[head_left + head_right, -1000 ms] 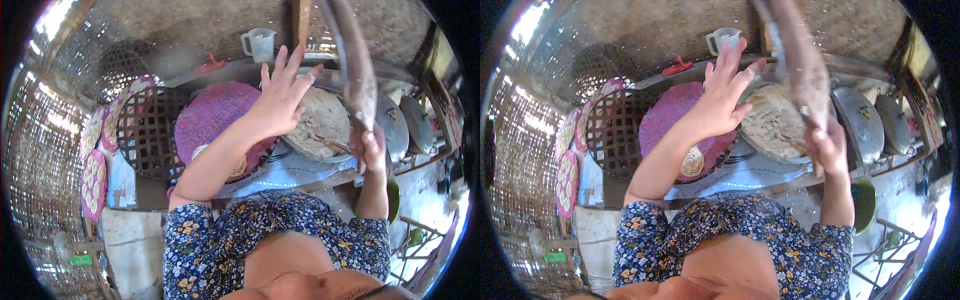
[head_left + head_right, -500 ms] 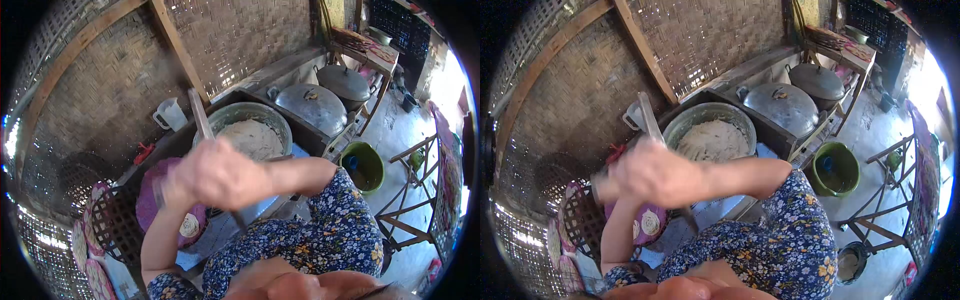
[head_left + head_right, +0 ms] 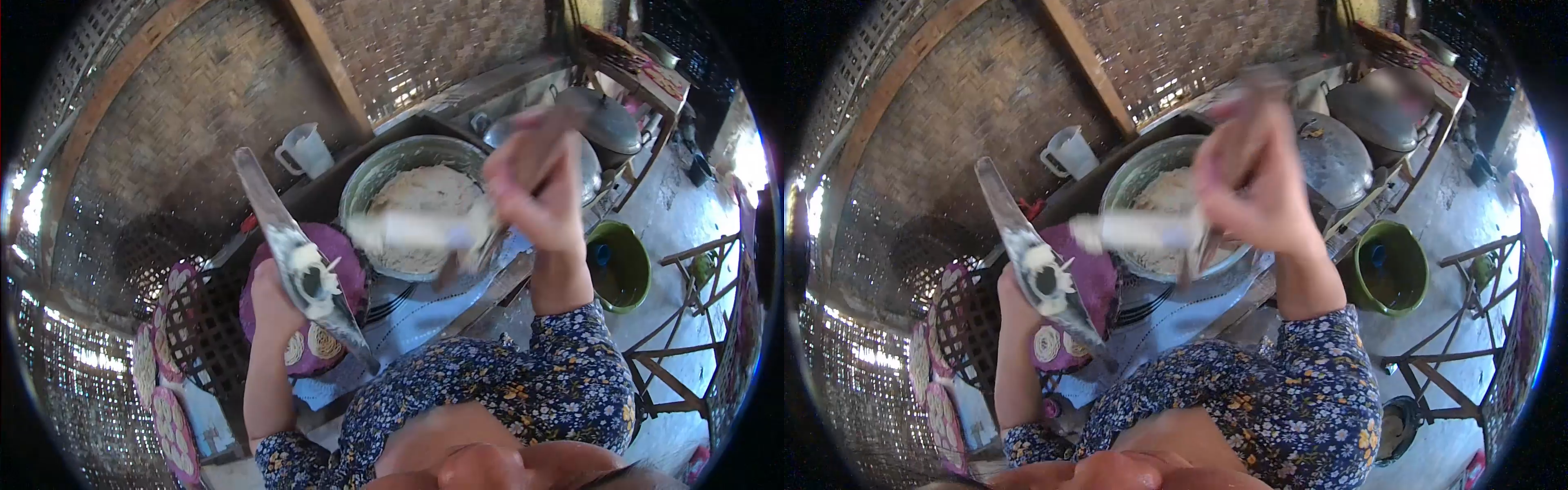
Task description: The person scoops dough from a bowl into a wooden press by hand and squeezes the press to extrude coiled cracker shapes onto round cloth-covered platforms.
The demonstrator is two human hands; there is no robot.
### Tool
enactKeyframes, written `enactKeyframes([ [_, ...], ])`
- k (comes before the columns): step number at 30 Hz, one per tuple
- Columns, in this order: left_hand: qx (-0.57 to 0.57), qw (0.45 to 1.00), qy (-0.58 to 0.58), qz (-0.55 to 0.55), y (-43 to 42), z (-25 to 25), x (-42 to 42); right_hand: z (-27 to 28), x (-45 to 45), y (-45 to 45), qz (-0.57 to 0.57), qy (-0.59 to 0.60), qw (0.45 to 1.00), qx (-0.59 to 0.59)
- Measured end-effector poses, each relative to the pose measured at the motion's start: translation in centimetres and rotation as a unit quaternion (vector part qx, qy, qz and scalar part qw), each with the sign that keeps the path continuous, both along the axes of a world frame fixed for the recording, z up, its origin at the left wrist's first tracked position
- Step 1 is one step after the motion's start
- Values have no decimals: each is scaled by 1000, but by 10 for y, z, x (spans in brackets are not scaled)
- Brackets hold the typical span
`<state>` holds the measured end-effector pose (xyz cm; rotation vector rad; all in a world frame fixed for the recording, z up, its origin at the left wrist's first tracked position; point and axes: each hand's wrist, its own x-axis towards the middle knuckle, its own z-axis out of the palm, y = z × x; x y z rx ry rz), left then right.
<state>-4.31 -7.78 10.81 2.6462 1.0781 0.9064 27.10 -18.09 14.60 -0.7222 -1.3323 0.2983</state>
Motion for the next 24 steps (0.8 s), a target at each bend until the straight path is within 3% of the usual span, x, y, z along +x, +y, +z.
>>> enactKeyframes([
  [1,-297,924,-236,-37,3,-3,1,-2,-2,5,-20,77,995,57],
  [2,-547,708,-441,-68,6,-6,4,-4,-5,9,-42,153,981,110],
  [3,-489,786,-360,-120,9,-13,4,-11,-9,15,-19,209,966,154],
  [4,-330,861,-305,-237,23,-32,12,-21,-15,24,1,264,944,200],
  [5,-150,889,-277,-333,37,-52,20,-32,-22,34,20,316,916,247],
  [6,-131,879,-336,-311,36,-45,30,-44,-29,40,44,318,916,241],
  [8,-189,760,-482,-392,19,-22,43,-70,-56,48,104,366,914,137],
  [9,-138,754,-506,-395,25,-22,37,-81,-66,50,195,389,897,77],
  [10,-167,721,-546,-393,23,-19,27,-93,-66,53,306,393,867,2],
  [11,-149,738,-551,-359,20,-16,16,-119,-41,67,310,193,923,-120],
  [12,-133,756,-553,-324,16,-15,5,-136,-22,77,168,-72,965,-187],
  [13,-117,773,-543,-307,14,-17,-4,-150,-8,86,12,-331,914,-233],
  [14,-100,789,-532,-289,12,-19,-11,-166,2,92,-57,-470,797,-375],
  [15,-84,805,-521,-271,9,-22,-18,-181,11,97,-123,-582,633,-495],
  [17,-95,812,-520,-249,0,-28,-28,-204,30,105,-118,-603,588,-527],
  [20,-94,835,-506,-195,-10,-34,-42,-227,49,127,-74,-642,562,-517],
  [23,-103,855,-494,-118,-28,-32,-57,-180,59,121,-83,-689,552,-462],
  [24,-121,848,-496,-142,-31,-35,-63,-166,65,118,-84,-699,551,-448],
])
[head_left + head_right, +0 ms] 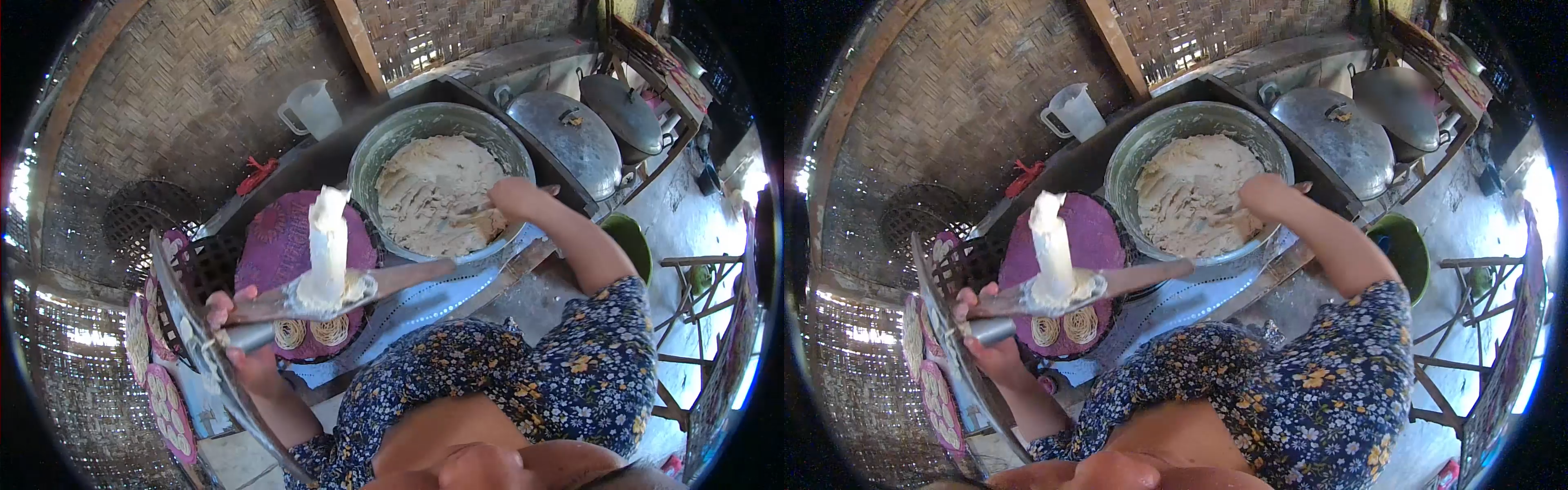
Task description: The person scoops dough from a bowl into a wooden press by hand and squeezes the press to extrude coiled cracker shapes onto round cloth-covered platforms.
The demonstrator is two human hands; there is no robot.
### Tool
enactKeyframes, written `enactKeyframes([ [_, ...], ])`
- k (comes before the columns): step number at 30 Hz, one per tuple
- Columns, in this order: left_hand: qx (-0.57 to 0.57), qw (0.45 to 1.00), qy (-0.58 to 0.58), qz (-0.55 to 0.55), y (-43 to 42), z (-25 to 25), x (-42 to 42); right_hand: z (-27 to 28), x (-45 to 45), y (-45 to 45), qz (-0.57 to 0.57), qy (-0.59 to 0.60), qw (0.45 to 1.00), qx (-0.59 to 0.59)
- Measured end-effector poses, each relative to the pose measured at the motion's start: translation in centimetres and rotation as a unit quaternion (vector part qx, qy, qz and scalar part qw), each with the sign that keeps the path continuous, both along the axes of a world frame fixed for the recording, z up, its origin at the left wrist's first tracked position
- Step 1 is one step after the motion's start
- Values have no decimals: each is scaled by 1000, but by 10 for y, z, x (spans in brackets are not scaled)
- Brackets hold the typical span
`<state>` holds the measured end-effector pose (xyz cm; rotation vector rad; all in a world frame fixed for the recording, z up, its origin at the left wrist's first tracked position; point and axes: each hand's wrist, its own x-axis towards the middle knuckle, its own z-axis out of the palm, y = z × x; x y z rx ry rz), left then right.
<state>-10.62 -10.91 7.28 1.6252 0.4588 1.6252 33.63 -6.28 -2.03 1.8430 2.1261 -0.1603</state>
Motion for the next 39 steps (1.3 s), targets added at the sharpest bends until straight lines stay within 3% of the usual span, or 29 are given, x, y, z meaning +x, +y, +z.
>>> enactKeyframes([
  [5,14,997,19,71,-9,-27,-30,52,12,-13,32,-51,998,-18],
  [8,-18,998,14,58,-16,-27,-27,43,1,-17,47,-76,995,-45],
  [9,-16,994,0,112,-17,-27,-23,38,-3,-17,58,-57,995,-56],
  [12,-16,991,8,135,-17,-29,-22,19,-15,-15,76,-15,994,-83],
  [20,13,995,25,98,-5,-31,-22,8,-27,-24,30,20,995,-97],
  [26,-21,997,36,61,1,-27,-16,18,-8,-30,-39,123,988,-83],
  [28,-39,998,39,21,6,-23,-15,43,0,-27,-35,178,979,-95],
  [31,-134,985,74,81,4,-10,9,91,8,-25,-2,270,960,-73],
  [33,-191,977,93,36,27,-43,8,116,18,-20,50,350,934,-41],
  [36,-282,946,137,-87,56,-25,41,154,12,-18,79,484,871,-19],
  [39,-203,940,273,-8,76,-22,84,181,-7,-8,97,519,848,-48],
])
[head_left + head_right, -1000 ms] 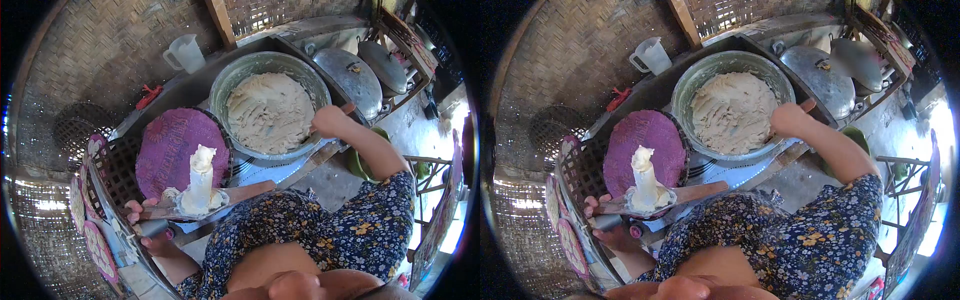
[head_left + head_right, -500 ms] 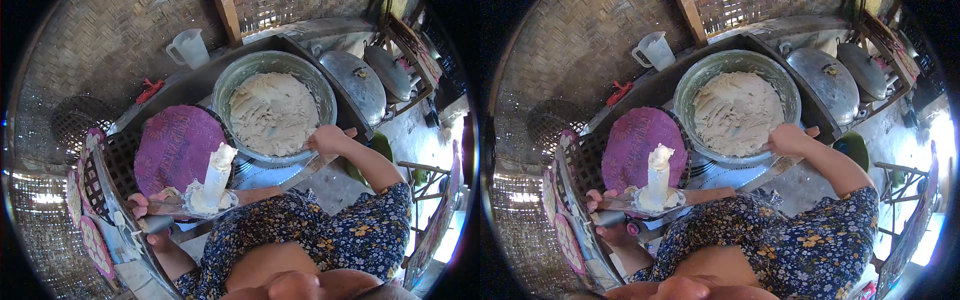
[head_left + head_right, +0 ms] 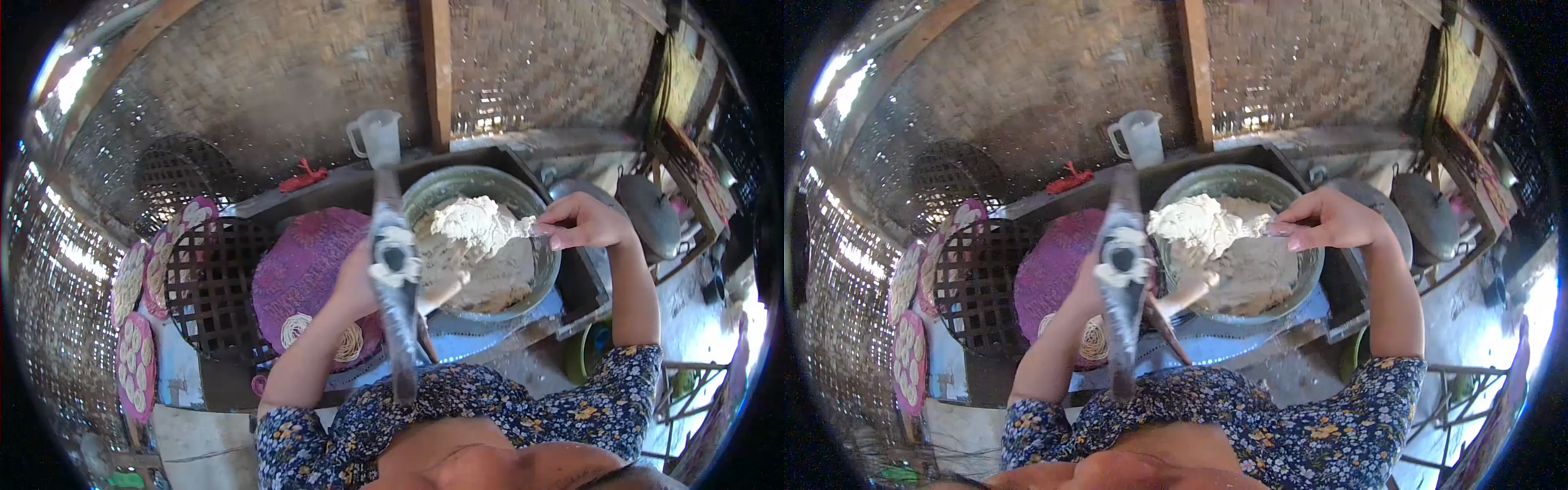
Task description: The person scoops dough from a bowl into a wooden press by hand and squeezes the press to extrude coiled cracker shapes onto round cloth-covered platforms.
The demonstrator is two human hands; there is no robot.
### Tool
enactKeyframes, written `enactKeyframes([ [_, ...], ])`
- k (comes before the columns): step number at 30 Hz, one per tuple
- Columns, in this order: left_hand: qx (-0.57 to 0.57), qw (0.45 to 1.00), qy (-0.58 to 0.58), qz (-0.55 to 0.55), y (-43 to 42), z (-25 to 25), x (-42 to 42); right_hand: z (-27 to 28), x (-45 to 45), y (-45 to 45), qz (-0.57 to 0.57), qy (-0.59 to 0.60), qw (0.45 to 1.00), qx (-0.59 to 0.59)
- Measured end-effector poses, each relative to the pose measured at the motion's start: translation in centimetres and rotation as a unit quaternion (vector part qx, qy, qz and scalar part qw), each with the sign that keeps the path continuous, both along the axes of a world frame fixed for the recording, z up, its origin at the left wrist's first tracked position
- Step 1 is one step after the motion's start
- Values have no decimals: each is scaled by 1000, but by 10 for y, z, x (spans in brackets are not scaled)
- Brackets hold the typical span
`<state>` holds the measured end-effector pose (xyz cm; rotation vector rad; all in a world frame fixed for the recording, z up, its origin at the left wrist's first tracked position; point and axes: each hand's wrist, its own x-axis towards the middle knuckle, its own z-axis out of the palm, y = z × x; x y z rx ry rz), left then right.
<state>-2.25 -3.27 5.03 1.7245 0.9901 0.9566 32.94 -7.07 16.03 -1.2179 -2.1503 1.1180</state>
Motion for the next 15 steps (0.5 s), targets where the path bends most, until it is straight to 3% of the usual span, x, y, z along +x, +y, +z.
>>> enactKeyframes([
  [2,61,989,133,15,5,5,18,9,-14,7,32,-20,999,10],
  [3,97,992,83,-20,2,12,25,13,-21,8,46,-64,996,38],
  [6,156,976,146,-49,-4,36,31,29,-26,15,75,-189,966,157],
  [10,150,966,210,-17,-6,36,39,68,-64,-8,57,-319,841,433],
  [15,138,961,238,31,6,15,49,24,-126,-38,51,-431,657,616],
])
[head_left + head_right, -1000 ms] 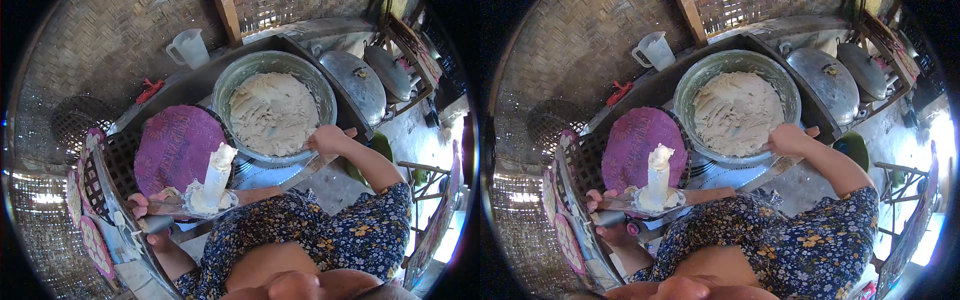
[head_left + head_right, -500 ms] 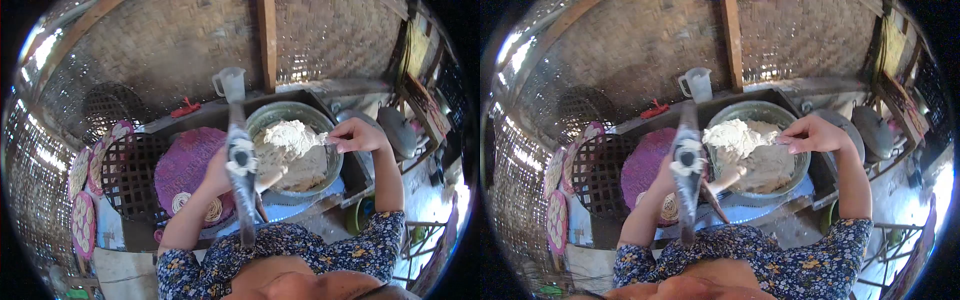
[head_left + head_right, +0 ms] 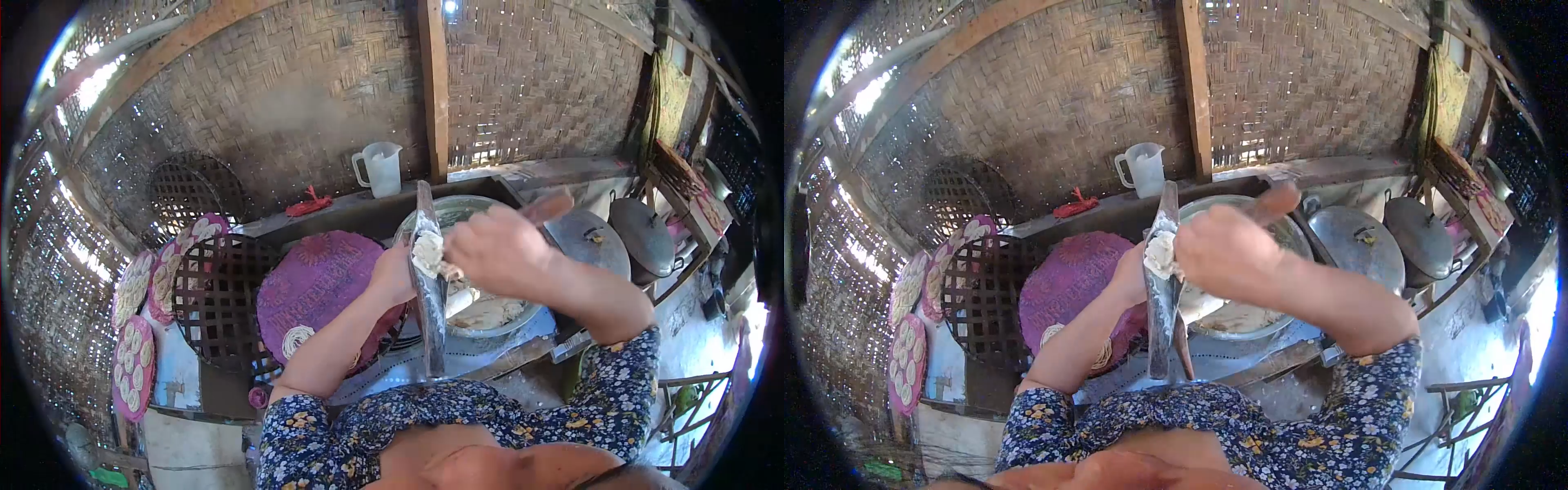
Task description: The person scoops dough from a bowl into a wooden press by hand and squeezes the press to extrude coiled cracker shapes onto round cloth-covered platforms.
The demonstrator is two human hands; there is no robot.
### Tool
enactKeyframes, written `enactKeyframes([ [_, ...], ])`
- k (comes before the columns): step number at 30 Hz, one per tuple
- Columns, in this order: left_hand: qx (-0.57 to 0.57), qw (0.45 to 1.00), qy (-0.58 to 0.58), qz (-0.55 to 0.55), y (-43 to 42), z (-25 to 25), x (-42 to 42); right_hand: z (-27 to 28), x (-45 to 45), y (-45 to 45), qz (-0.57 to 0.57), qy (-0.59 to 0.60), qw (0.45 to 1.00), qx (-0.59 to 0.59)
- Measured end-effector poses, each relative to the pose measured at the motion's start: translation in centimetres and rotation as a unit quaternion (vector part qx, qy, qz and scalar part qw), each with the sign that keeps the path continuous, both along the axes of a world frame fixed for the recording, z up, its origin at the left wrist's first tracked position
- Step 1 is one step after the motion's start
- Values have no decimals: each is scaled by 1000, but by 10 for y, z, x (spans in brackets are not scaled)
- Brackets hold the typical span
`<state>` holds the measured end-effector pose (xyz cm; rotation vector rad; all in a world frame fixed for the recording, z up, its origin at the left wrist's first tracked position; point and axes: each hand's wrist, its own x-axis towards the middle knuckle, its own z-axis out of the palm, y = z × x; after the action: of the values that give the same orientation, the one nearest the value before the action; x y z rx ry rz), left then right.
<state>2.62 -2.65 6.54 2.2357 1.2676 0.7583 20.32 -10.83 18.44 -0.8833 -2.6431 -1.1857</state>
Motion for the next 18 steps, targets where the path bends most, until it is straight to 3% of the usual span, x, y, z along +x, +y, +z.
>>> enactKeyframes([
  [1,-15,1000,4,-7,-1,2,0,-9,-4,-3,12,-20,998,53],
  [4,-37,999,7,-14,0,7,-5,-12,7,-6,37,40,998,44],
  [5,-31,999,3,-7,5,1,-7,-12,17,2,81,126,989,19],
  [7,7,999,0,-34,23,-15,-16,8,38,-5,15,174,985,-11],
  [9,-148,968,-188,-76,46,-34,-19,13,55,-4,-9,253,967,-29],
  [12,-256,890,-338,-168,59,-44,-17,-13,77,17,-15,379,924,-40],
  [15,-240,881,-343,-219,64,-45,-14,-43,85,30,-50,392,917,-45],
  [17,-78,923,-305,-220,58,-32,-18,-63,89,29,-34,426,896,-121],
  [18,-69,927,-304,-210,64,-37,-19,-64,88,27,-20,453,875,-167],
])
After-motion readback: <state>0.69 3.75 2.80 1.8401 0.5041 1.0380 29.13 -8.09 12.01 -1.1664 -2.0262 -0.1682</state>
